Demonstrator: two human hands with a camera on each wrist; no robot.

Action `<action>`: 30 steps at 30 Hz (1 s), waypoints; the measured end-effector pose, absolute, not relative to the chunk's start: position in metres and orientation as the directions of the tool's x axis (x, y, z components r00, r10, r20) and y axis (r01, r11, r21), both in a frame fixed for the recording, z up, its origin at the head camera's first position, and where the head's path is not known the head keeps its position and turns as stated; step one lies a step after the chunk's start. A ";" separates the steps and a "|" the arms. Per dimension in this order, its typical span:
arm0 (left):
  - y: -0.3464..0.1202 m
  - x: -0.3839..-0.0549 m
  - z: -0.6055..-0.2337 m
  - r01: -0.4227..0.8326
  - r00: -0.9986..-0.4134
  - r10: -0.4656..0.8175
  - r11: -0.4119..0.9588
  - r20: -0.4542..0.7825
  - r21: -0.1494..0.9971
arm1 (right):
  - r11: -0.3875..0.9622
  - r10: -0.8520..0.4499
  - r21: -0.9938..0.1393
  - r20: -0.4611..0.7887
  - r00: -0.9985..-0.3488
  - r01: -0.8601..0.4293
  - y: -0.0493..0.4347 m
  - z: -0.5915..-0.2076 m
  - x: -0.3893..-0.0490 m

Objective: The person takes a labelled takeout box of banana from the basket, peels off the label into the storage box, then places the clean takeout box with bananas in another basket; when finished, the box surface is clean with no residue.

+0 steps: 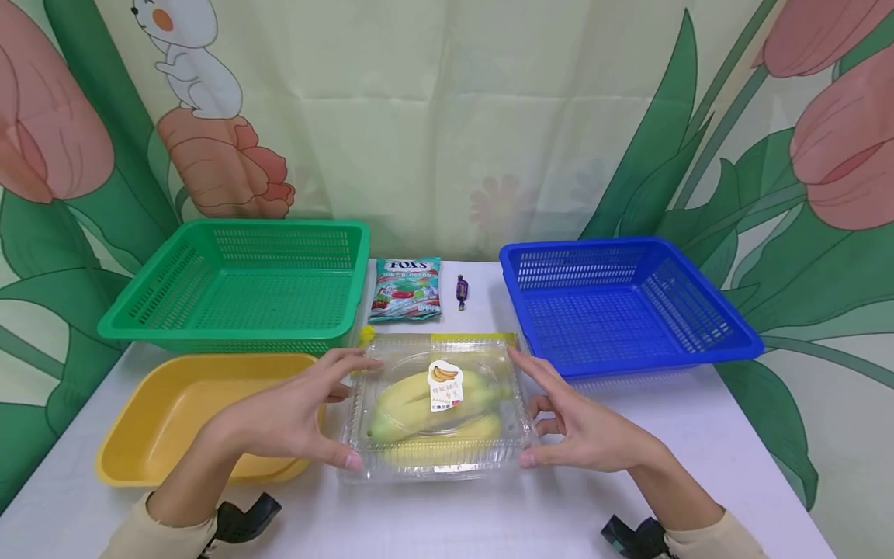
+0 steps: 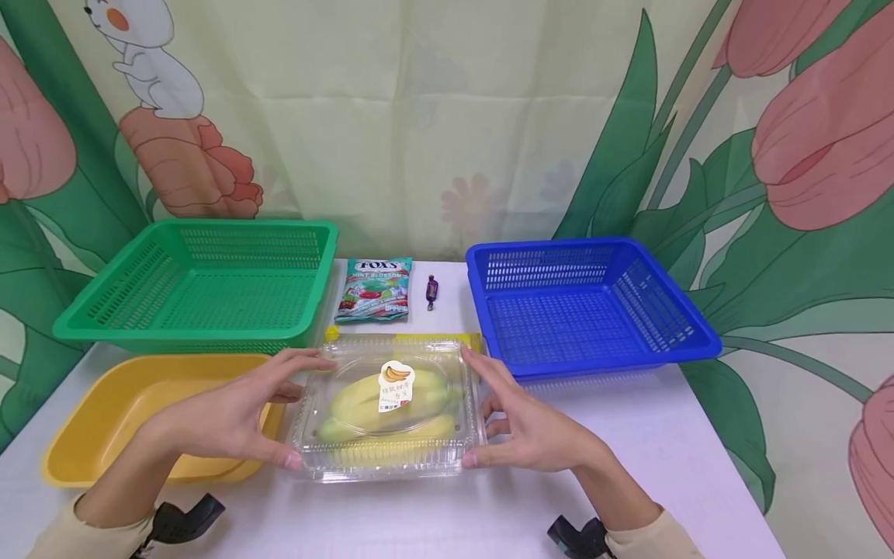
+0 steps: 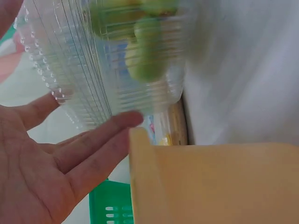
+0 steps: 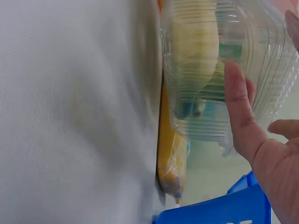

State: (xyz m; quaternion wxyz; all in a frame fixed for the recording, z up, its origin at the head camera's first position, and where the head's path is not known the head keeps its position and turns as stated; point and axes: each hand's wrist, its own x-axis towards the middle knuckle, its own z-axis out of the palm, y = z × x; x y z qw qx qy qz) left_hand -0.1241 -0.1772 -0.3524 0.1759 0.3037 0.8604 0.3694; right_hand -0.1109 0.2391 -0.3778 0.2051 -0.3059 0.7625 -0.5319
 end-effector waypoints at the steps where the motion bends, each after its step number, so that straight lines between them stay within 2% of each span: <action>1: -0.177 -0.124 -0.353 0.398 -0.754 0.652 0.547 -0.077 0.737 | 0.258 -0.681 -0.934 0.006 -0.733 -0.247 0.239 -0.379 -0.110; 5: -0.177 -0.124 -0.355 0.416 -0.767 0.637 0.588 -0.080 0.694 | 0.302 -0.672 -0.914 -0.002 -0.741 -0.272 0.236 -0.382 -0.110; 10: -0.179 -0.121 -0.356 0.418 -0.785 0.613 0.635 -0.094 0.650 | 0.347 -0.692 -0.891 -0.033 -0.721 -0.293 0.232 -0.385 -0.113; 15: -0.177 -0.126 -0.357 0.440 -0.774 0.629 0.618 -0.073 0.652 | 0.376 -0.691 -0.874 -0.042 -0.722 -0.309 0.234 -0.386 -0.115; 23: -0.177 -0.127 -0.358 0.425 -0.774 0.622 0.650 -0.120 0.630 | 0.432 -0.684 -0.845 -0.081 -0.725 -0.314 0.234 -0.387 -0.115; 30: -0.176 -0.123 -0.360 0.423 -0.769 0.629 0.634 -0.114 0.647 | 0.452 -0.707 -0.770 -0.002 -0.707 -0.450 0.230 -0.386 -0.114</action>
